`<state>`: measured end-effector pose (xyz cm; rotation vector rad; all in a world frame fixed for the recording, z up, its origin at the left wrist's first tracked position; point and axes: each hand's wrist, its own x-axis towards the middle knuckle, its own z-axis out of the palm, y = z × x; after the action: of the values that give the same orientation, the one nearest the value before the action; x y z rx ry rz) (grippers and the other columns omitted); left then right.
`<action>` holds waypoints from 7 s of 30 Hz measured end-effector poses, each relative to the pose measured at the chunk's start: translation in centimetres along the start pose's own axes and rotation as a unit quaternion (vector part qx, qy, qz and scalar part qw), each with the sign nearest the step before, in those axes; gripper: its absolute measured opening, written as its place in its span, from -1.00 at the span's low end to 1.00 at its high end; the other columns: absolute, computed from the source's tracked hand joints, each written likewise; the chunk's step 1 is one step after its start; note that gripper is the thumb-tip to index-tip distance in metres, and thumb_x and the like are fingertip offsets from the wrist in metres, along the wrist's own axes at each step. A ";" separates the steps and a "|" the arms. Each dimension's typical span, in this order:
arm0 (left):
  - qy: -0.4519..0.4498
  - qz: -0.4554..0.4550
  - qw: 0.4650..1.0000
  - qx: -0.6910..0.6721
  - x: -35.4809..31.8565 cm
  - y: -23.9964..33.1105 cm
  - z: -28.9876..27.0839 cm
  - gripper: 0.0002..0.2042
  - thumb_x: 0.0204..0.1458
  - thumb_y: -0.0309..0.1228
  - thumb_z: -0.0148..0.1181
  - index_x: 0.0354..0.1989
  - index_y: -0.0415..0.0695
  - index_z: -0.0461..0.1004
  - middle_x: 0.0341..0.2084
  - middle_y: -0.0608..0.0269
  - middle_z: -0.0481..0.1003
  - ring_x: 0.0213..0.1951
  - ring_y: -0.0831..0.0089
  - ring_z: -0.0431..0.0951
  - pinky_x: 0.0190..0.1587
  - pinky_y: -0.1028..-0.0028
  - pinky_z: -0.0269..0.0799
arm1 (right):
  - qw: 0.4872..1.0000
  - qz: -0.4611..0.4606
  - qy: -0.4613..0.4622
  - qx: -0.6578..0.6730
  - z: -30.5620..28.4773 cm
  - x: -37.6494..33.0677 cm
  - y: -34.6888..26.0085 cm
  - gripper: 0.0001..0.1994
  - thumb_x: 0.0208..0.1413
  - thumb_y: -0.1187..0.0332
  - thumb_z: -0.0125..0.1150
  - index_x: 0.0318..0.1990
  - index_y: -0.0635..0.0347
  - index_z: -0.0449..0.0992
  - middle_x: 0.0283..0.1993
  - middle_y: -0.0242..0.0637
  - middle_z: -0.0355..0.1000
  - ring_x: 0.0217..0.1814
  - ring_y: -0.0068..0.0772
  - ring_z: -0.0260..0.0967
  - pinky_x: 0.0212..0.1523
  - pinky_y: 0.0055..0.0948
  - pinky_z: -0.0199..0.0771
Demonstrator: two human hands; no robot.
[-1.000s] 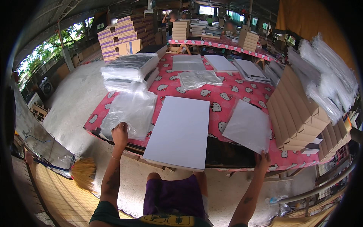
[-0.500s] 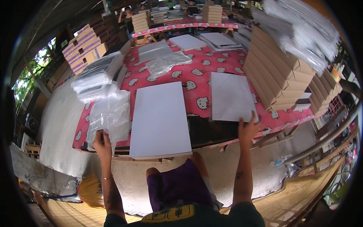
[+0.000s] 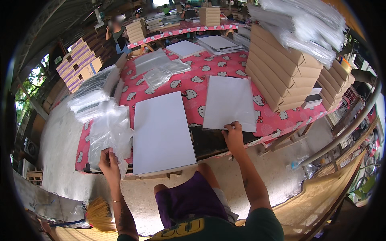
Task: The person places black rectangular folders into individual clear plastic bags by hand and stacks them on a workspace table.
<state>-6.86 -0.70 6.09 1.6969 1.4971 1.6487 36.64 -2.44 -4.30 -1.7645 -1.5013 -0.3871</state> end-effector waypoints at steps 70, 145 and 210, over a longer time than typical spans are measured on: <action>-0.227 0.138 0.939 -0.220 0.2 5.8 -2.2 -0.67 0.00 -0.25 0.19 -0.62 -0.27 0.36 -0.37 0.14 0.42 -0.36 0.32 0.42 -0.29 0.33 0.33 | 0.927 -0.193 -0.311 0.084 -9.5 6.0 -12.1 -0.54 -0.07 -0.06 0.28 -0.31 0.23 0.62 -0.21 -0.19 0.35 -0.04 -0.22 0.36 -0.10 -0.24 0.41; -0.037 -0.239 0.723 -0.647 12.1 -4.0 4.7 -0.79 0.12 -0.46 0.09 -0.08 -0.21 0.42 -0.31 0.20 0.51 -0.27 0.41 0.52 -0.14 0.37 0.47 | 0.411 0.314 -0.226 0.826 5.9 16.6 -13.8 -0.80 0.14 0.39 0.15 -0.07 0.04 0.40 -0.01 -0.40 0.39 0.17 -0.32 0.28 0.25 -0.13 0.17; 0.018 -0.004 0.998 -0.056 5.8 -4.8 -0.3 -0.75 0.23 -0.28 -0.01 -0.27 -0.24 0.46 -0.54 0.34 0.42 -0.46 0.61 0.37 -0.37 0.58 0.33 | 0.563 0.308 -0.202 0.740 -5.9 -0.9 -9.8 -0.41 0.17 0.10 0.06 0.26 0.24 0.15 0.20 -0.11 0.25 0.24 -0.22 0.23 0.21 -0.13 0.23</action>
<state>-10.51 5.81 5.24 1.6089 1.3971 1.7345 28.67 -7.18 2.50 -0.7168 -0.6997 1.3809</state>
